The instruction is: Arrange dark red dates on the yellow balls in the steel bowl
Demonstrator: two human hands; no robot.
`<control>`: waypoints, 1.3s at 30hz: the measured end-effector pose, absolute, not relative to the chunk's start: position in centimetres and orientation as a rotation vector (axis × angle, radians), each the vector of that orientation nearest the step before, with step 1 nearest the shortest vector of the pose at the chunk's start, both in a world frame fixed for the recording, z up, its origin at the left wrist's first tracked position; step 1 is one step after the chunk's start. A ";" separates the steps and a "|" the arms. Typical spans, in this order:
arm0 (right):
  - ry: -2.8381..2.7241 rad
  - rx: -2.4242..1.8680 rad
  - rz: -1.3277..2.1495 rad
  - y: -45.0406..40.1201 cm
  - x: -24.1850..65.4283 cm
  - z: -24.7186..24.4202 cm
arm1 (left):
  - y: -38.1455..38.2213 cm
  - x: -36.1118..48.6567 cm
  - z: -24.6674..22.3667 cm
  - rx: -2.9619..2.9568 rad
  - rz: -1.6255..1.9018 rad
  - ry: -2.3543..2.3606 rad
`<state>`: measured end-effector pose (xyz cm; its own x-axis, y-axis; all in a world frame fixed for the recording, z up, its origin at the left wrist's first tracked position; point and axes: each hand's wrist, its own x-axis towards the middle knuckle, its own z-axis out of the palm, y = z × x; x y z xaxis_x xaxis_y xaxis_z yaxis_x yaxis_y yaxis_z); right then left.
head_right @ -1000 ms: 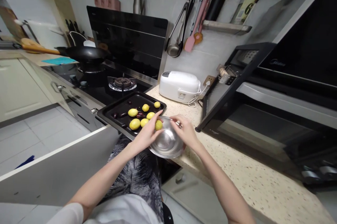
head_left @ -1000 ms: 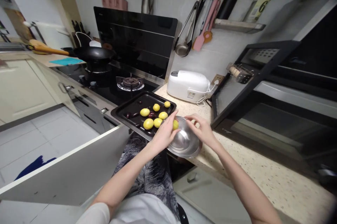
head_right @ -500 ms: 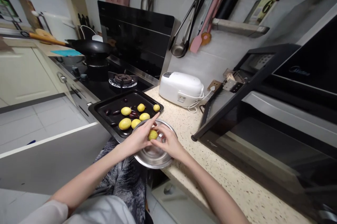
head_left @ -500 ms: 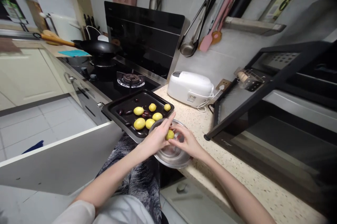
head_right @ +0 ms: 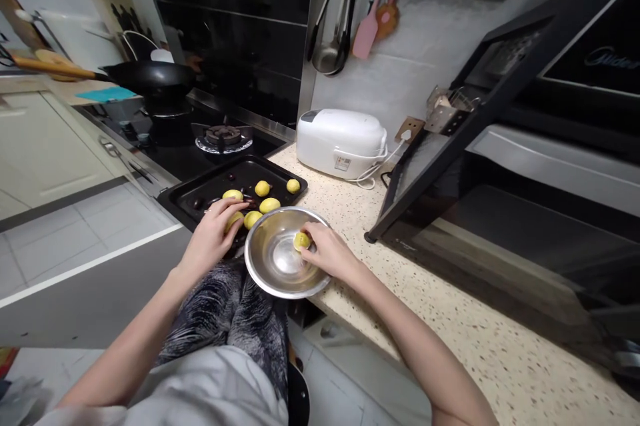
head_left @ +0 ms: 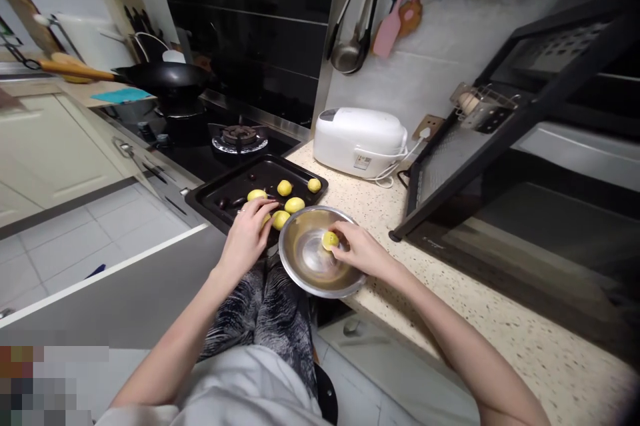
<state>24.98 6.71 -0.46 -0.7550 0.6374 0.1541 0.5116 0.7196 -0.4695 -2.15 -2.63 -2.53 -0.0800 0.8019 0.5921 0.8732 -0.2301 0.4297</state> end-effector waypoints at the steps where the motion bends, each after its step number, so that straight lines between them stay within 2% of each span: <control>1: -2.623 -0.888 0.589 6.7 25.0 -0.4 | -2.6 -2.6 -3.1 -2.062 -1.186 -1.897; 7: -2.662 -0.917 0.580 6.1 25.0 0.8 | -2.5 -3.5 -5.4 -2.063 -1.166 -1.953; 16: -2.698 -0.908 0.558 5.7 25.4 1.0 | -2.5 -3.6 -4.9 -2.030 -1.169 -2.099; 24: -2.708 -0.997 0.467 5.6 25.6 1.1 | -3.9 -2.0 -1.5 -1.903 -1.600 -1.975; 29: -2.706 -1.026 0.406 5.6 25.5 0.9 | -3.3 0.3 0.1 -2.213 -1.925 -1.827; 39: -2.686 -0.971 0.420 5.8 25.4 0.3 | -0.4 3.9 -0.4 -2.599 -1.258 -1.738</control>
